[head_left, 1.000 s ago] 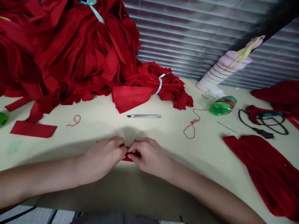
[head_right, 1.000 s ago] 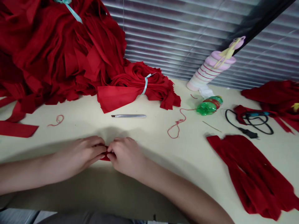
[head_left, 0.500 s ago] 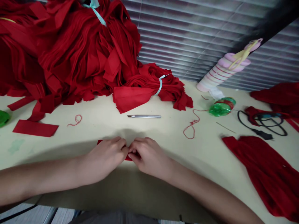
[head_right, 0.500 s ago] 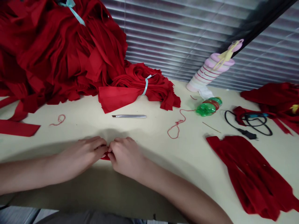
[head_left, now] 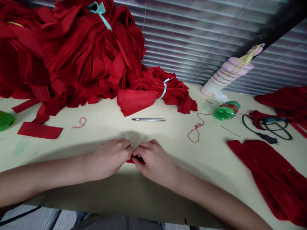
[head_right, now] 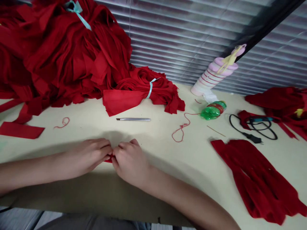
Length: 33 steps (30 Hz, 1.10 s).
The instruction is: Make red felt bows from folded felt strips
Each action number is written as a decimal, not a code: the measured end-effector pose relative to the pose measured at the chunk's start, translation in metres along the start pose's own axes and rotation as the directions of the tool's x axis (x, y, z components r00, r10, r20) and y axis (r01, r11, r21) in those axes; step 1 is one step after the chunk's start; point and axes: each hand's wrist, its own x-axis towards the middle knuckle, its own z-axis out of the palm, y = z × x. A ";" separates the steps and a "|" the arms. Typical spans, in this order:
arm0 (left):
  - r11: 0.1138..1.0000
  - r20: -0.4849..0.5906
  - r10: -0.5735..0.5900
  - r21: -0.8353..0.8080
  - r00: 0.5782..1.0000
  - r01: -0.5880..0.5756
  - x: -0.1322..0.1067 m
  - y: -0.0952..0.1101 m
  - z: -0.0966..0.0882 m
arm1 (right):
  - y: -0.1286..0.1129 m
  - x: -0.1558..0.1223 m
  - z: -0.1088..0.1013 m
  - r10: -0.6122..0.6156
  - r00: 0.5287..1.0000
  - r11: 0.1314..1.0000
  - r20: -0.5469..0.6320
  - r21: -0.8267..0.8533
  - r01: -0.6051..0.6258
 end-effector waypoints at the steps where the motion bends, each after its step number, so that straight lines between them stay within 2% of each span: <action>1: 1.000 0.007 0.005 0.011 1.000 -0.005 0.000 0.001 -0.001 | 0.000 0.000 0.001 0.003 1.000 1.000 -0.003 0.003 -0.003; 11: 0.982 0.088 0.061 0.172 0.994 -0.076 -0.003 0.005 0.000 | 0.005 0.002 0.000 -0.009 0.999 0.999 0.044 0.031 0.007; 13: 0.985 0.097 0.048 0.160 0.994 -0.063 -0.004 0.005 0.000 | 0.005 0.002 -0.002 -0.017 0.998 0.999 0.058 0.033 0.015; 16: 0.998 0.079 0.005 0.055 0.997 -0.009 -0.006 0.003 -0.001 | 0.003 0.001 -0.003 -0.020 0.997 0.999 0.076 0.028 0.018; 21: 1.000 -0.040 0.011 -0.020 0.999 -0.012 -0.006 0.000 0.003 | -0.002 -0.001 -0.003 -0.054 0.994 0.991 0.097 -0.114 0.065; 25: 1.000 -0.052 0.016 0.011 0.999 -0.016 -0.005 0.002 0.006 | -0.007 -0.004 0.000 -0.089 0.991 0.959 0.104 -0.260 0.113; 28: 0.995 -0.049 0.033 0.092 0.998 -0.028 -0.006 0.008 0.006 | -0.009 -0.006 0.003 -0.100 0.989 0.945 0.111 -0.301 0.130; 30: 0.989 -0.044 0.039 0.144 0.998 -0.033 -0.007 0.012 0.005 | -0.007 -0.006 0.002 -0.075 0.994 0.966 0.085 -0.241 0.093; 33: 0.987 -0.023 0.034 0.158 0.999 -0.030 -0.008 0.015 0.004 | 0.000 -0.001 -0.004 -0.004 0.997 1.000 0.076 0.009 0.004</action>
